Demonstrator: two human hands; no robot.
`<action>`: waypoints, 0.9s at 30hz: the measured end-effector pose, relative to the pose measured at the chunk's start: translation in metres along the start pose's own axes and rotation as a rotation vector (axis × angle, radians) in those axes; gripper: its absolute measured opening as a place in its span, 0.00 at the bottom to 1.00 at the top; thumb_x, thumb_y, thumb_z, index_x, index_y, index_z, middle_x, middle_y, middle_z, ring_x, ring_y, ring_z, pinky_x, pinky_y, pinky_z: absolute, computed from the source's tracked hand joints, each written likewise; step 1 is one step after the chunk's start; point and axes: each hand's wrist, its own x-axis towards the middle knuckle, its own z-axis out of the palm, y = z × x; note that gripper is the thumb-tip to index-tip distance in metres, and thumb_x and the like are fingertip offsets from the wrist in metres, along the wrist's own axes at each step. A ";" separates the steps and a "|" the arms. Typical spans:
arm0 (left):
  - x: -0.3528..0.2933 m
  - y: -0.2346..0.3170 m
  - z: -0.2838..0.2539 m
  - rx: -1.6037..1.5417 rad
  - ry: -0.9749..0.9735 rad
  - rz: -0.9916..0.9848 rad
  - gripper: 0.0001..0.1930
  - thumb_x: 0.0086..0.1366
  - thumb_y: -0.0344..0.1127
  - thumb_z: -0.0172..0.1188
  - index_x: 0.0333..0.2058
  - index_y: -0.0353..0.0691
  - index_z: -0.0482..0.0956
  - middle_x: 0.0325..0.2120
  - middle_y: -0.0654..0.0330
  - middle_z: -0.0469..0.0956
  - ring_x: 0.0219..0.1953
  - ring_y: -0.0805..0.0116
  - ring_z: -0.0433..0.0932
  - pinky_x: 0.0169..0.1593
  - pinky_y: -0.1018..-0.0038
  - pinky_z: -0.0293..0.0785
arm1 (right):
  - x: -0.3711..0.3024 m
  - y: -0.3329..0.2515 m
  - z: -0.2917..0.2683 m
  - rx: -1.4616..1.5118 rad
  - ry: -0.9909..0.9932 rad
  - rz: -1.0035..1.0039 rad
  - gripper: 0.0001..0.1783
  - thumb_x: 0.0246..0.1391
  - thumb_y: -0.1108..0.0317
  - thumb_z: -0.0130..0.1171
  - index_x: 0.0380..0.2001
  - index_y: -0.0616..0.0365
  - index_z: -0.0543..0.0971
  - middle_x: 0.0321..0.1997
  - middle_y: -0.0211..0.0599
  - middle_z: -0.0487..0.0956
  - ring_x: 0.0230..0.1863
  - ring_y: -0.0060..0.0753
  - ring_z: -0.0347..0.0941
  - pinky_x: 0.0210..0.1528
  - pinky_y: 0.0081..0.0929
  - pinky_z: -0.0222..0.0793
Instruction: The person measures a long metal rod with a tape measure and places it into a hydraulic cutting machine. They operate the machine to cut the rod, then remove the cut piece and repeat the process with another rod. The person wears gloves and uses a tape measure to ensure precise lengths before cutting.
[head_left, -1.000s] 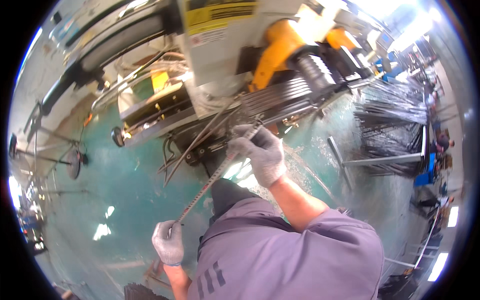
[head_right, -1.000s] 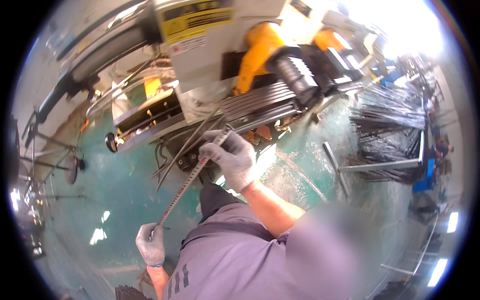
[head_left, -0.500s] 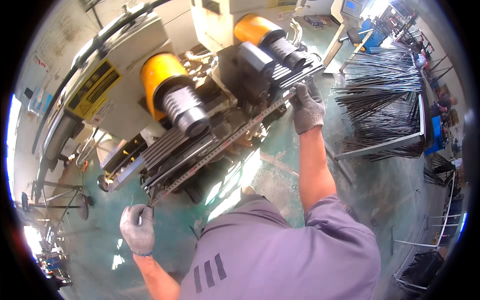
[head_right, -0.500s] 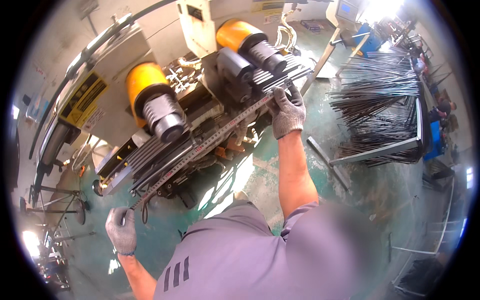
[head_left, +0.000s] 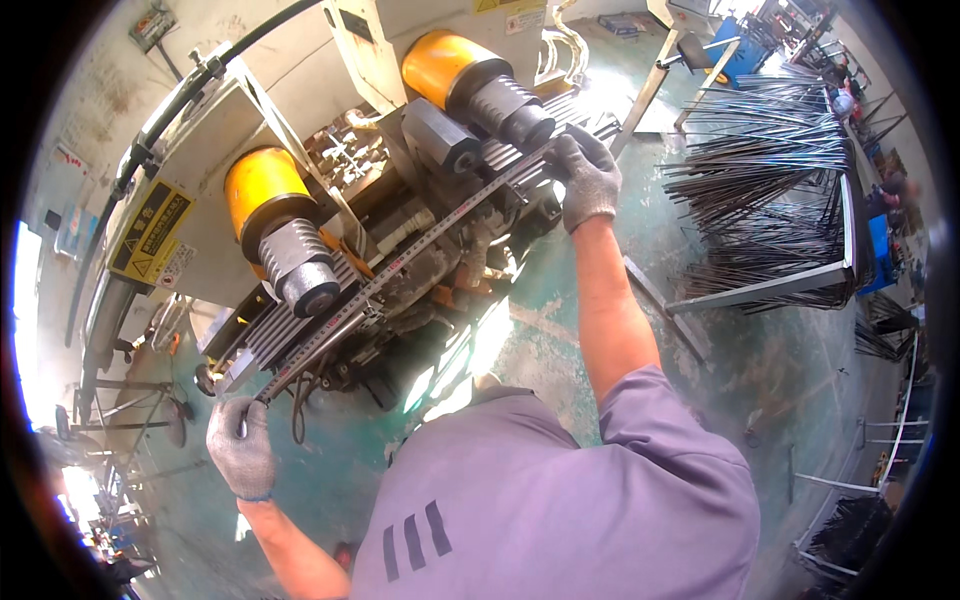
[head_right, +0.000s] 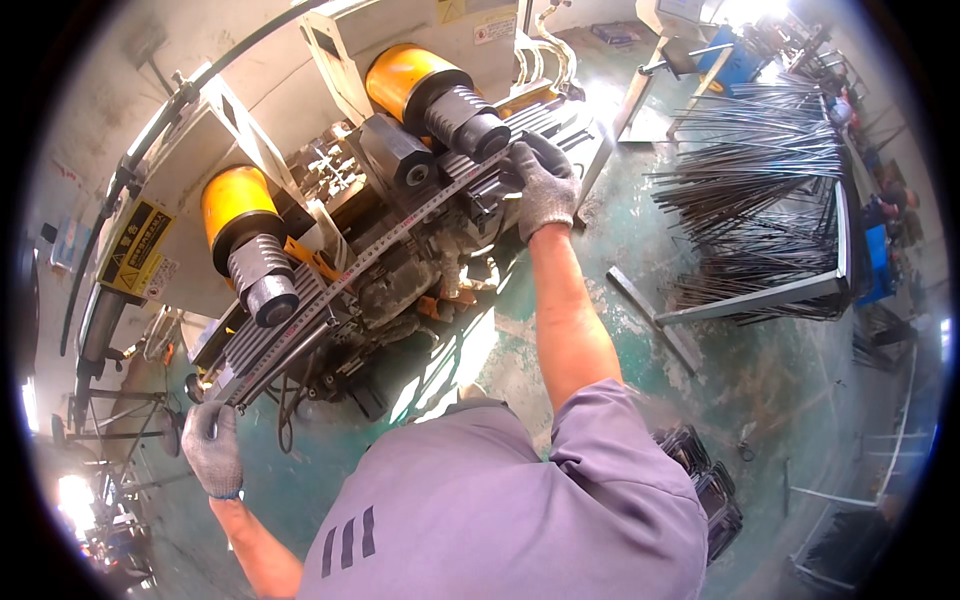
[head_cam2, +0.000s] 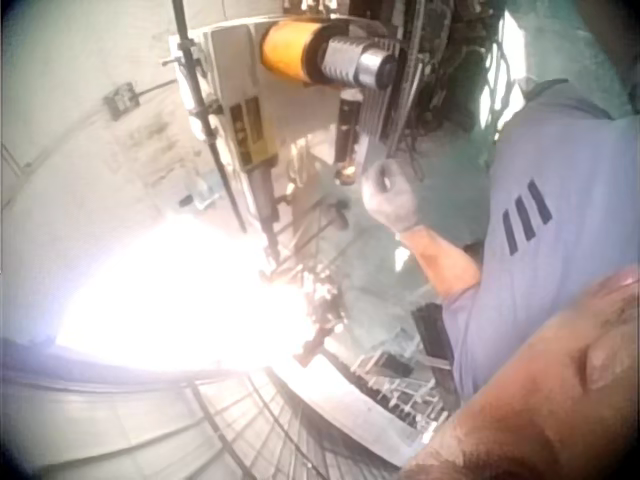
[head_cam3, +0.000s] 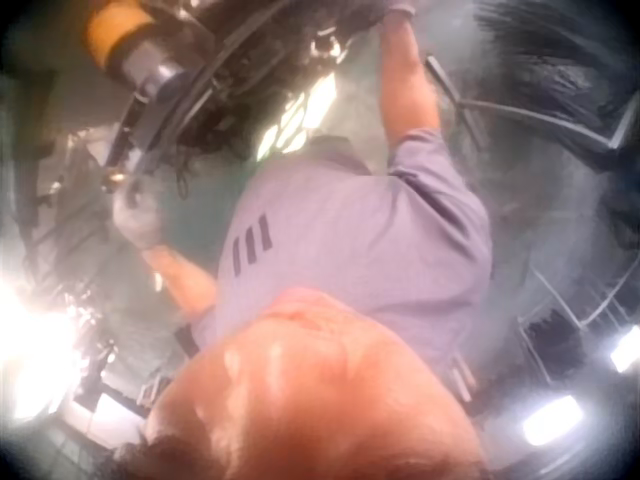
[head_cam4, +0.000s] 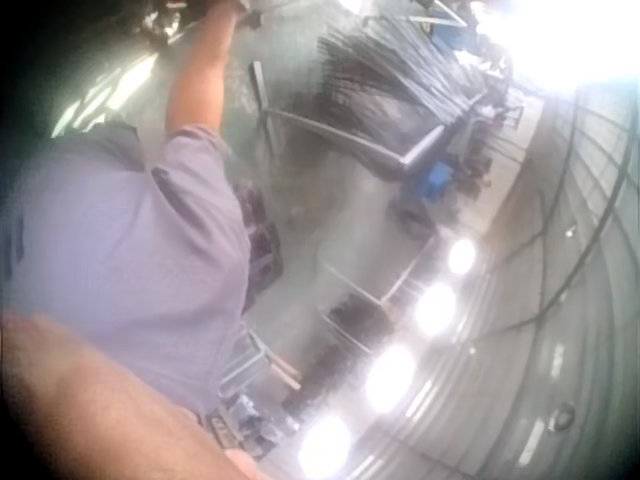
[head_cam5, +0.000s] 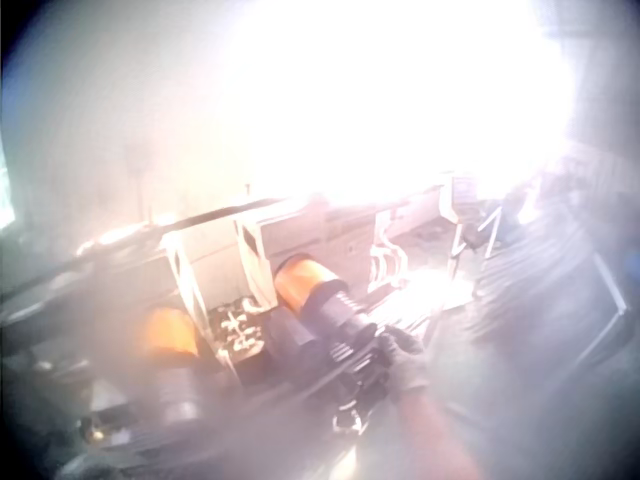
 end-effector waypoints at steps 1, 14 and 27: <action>0.000 -0.001 -0.001 -0.007 0.002 0.008 0.03 0.67 0.24 0.69 0.38 0.32 0.84 0.33 0.53 0.82 0.36 0.59 0.80 0.43 0.64 0.76 | -0.001 0.000 0.000 0.000 0.001 0.002 0.20 0.68 0.68 0.75 0.59 0.64 0.84 0.48 0.42 0.90 0.39 0.37 0.90 0.40 0.35 0.89; 0.002 -0.023 -0.008 0.031 0.008 0.005 0.03 0.67 0.24 0.70 0.37 0.33 0.84 0.31 0.54 0.79 0.33 0.57 0.77 0.41 0.64 0.74 | -0.002 0.017 0.002 -0.207 0.052 -0.126 0.10 0.69 0.68 0.74 0.48 0.62 0.90 0.44 0.36 0.91 0.41 0.24 0.85 0.47 0.27 0.84; 0.017 -0.036 -0.016 0.048 -0.003 0.027 0.05 0.65 0.30 0.73 0.34 0.35 0.86 0.31 0.48 0.84 0.36 0.44 0.84 0.43 0.57 0.79 | 0.018 0.034 -0.005 -0.232 0.016 -0.277 0.06 0.67 0.74 0.74 0.44 0.64 0.89 0.40 0.35 0.88 0.35 0.26 0.84 0.38 0.27 0.86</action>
